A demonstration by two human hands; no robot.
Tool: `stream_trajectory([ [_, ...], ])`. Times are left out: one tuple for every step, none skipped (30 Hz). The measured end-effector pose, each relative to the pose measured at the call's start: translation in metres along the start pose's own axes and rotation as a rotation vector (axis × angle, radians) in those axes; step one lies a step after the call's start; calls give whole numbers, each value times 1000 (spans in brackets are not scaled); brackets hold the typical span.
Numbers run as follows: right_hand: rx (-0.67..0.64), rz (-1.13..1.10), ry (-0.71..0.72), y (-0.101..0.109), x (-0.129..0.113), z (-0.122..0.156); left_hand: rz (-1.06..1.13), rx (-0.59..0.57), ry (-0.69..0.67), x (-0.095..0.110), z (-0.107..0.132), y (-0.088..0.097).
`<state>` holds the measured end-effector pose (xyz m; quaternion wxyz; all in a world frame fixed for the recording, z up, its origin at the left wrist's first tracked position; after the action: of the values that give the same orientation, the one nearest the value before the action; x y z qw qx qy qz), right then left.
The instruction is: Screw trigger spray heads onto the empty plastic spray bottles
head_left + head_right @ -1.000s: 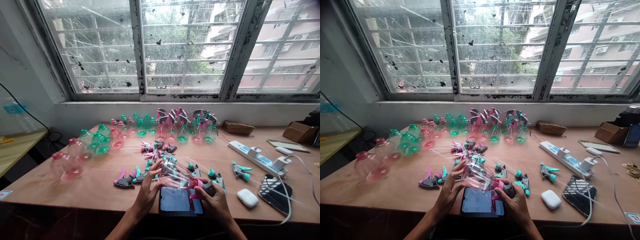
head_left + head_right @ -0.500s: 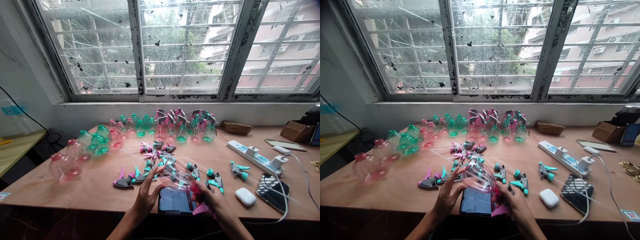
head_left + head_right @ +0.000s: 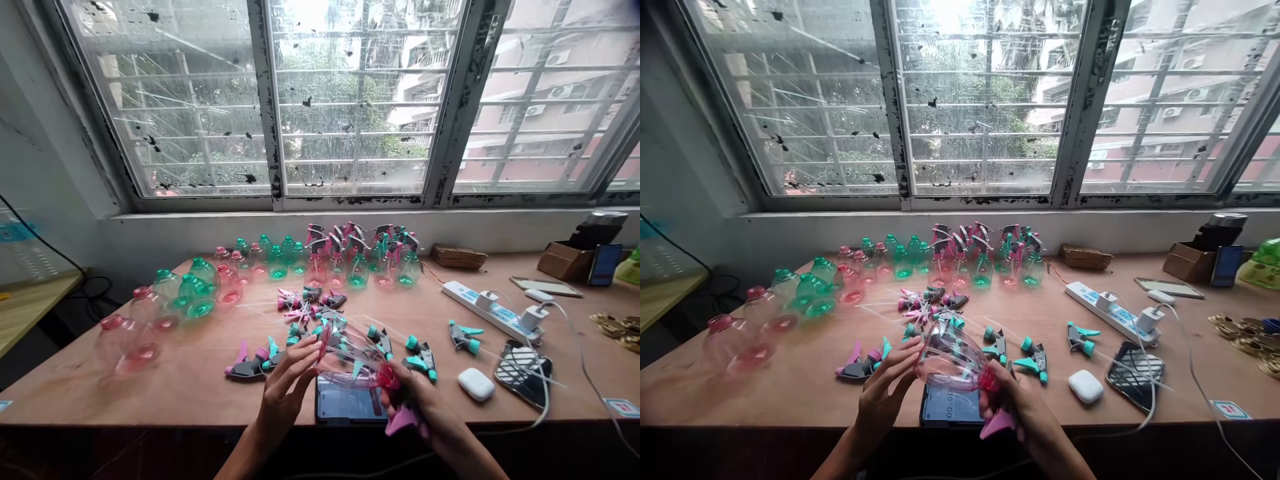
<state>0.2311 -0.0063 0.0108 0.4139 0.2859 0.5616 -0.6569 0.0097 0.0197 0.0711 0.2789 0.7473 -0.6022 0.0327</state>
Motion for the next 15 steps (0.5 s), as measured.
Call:
stream_trajectory([
  [6, -34, -39, -1, 4, 1, 1, 7, -16, 3, 0, 2],
  [14, -42, -42, -1, 5, 2, 9, 3, -4, 5, 1, 3],
  [24, -22, -7, 1, 4, 2, 26, -16, 39, 4, 1, 3],
  [37, 28, 66, 2, -1, 3, 53, -44, 104, 2, 1, 3],
  [54, 113, 171, 4, -8, 5, 93, -67, 179, 0, 1, 2],
  [76, 230, 298, 6, -17, 8, 153, -81, 260, -3, 0, 0],
  [89, 369, 439, 5, -26, 13, 231, -89, 341, -6, 0, -1],
  [84, 516, 585, 1, -35, 19, 316, -99, 415, -8, -1, -4],
  [60, 653, 723, -5, -41, 25, 398, -109, 479, -9, -1, -7],
  [25, 764, 839, -12, -45, 31, 462, -119, 530, -10, -1, -11],
  [-10, 834, 915, -18, -47, 35, 501, -137, 570, -11, -2, -14],
  [-28, 861, 941, -21, -47, 37, 517, -158, 593, -10, -2, -17],
  [-30, 854, 911, -22, -46, 35, 519, -172, 595, -9, -2, -18],
  [-32, 819, 830, -21, -44, 30, 516, -188, 579, -8, -2, -19],
  [-56, 765, 715, -21, -39, 24, 505, -206, 552, -6, -2, -19],
])
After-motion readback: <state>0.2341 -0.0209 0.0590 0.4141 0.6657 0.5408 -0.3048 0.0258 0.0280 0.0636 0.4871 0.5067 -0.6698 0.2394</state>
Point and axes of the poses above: each hand's wrist, its own z-axis away from the middle knuckle, its own y-axis out of the back of the hand, x = y × z, the point moved 7 cm from there along -z, towards the middle knuckle, and after that the axes turned 5 degrees about -z, right-handed, at the moved point
